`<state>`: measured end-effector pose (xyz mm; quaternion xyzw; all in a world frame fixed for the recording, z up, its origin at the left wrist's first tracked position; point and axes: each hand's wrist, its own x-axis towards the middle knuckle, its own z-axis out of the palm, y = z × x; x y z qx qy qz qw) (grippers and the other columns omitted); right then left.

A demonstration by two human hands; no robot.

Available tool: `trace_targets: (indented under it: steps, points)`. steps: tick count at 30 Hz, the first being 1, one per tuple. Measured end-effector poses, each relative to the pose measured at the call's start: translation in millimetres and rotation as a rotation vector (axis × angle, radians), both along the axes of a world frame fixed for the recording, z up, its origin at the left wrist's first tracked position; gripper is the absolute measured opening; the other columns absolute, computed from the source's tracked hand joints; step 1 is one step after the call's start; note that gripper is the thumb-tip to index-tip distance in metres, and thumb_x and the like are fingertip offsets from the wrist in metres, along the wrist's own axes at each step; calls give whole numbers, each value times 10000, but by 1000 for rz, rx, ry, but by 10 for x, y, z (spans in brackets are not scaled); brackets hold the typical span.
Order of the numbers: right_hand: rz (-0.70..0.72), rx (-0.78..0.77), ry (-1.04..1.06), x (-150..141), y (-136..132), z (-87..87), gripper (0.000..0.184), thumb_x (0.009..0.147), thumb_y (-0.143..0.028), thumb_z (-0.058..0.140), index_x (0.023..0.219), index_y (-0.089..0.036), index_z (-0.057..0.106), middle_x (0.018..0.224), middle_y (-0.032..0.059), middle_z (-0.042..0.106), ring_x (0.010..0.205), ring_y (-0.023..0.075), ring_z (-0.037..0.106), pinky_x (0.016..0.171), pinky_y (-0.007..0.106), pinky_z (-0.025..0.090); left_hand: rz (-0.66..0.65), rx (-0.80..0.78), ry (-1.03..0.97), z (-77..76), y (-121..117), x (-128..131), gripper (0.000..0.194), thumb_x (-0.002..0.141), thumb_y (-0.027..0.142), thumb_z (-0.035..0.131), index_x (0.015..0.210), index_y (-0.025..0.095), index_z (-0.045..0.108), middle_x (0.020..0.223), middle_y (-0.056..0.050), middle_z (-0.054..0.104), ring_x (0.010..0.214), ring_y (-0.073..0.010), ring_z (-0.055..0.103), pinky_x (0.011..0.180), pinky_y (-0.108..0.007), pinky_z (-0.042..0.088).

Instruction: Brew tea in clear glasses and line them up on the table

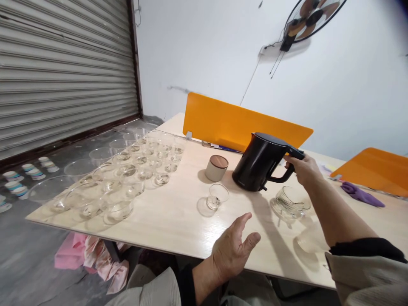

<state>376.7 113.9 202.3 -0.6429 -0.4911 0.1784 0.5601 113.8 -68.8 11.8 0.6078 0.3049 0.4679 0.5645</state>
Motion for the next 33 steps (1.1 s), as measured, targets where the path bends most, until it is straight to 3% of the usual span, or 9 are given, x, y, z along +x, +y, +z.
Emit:
trace_targets:
  steps: [6,14,18,20,22,24,28,30,33]
  points:
    - [-77,-236,-5,176,-32,93,282,702,-39,793,807,-197,584,741,21,668,793,184,660,740,351,520,-20,48,46,-3,32,-22,649,991,575,552,1555,269,456,1596,-94,490,1447,-337,488,1222,-503,401]
    - [-39,-319,-76,198,-86,104,338,832,-311,807,1071,-143,637,1136,197,703,973,229,663,851,442,530,10,147,32,95,48,-16,456,1008,517,568,1396,277,600,1414,-107,631,1269,-295,617,1099,-494,519]
    - [-308,-154,-574,-88,-500,84,765,875,-484,744,1457,-53,497,1436,315,541,1323,371,508,1080,554,385,44,203,-12,154,-8,-97,338,1006,391,629,1294,215,624,1345,-104,624,1117,-235,654,950,-454,583]
    - [-325,89,-847,-322,-832,-70,827,934,-505,661,1561,-45,378,1558,285,438,1459,386,370,1185,542,291,78,224,-21,171,-22,-240,345,1002,391,637,1292,206,623,1335,-103,629,1112,-238,657,943,-457,585]
    - [-206,275,-927,-552,-1143,-357,765,954,-504,620,1572,-119,386,1574,214,459,1454,360,394,1192,517,322,134,242,-32,190,24,-474,325,1004,410,629,1263,215,654,1312,-99,658,1126,-244,662,967,-433,576]
    - [-45,327,-936,-727,-1339,-740,707,980,-514,568,1565,-158,395,1569,194,477,1441,344,427,1183,528,352,233,264,-53,210,156,-763,304,1020,434,590,1217,225,693,1265,-91,701,1167,-246,662,1021,-394,549]
    - [190,107,-845,-902,-1291,-1482,697,983,-547,500,1528,-116,436,1525,238,518,1415,391,472,1142,576,400,596,255,-55,196,576,-1208,379,1001,410,612,1325,216,638,1343,-116,686,1244,-266,651,1062,-434,529]
    - [316,-74,-793,-971,-1144,-1708,664,972,-526,494,1504,-128,485,1498,220,558,1371,385,523,1112,541,445,550,217,70,142,740,-1276,444,968,351,644,1388,214,602,1471,-137,605,1365,-283,568,1130,-458,473]
    - [494,-189,-800,-1120,-963,-1836,630,936,-478,534,1471,-145,552,1519,189,553,1405,370,493,1152,512,406,369,98,147,40,837,-1227,532,964,273,603,1488,241,522,1604,-120,476,1466,-282,467,1218,-479,365]
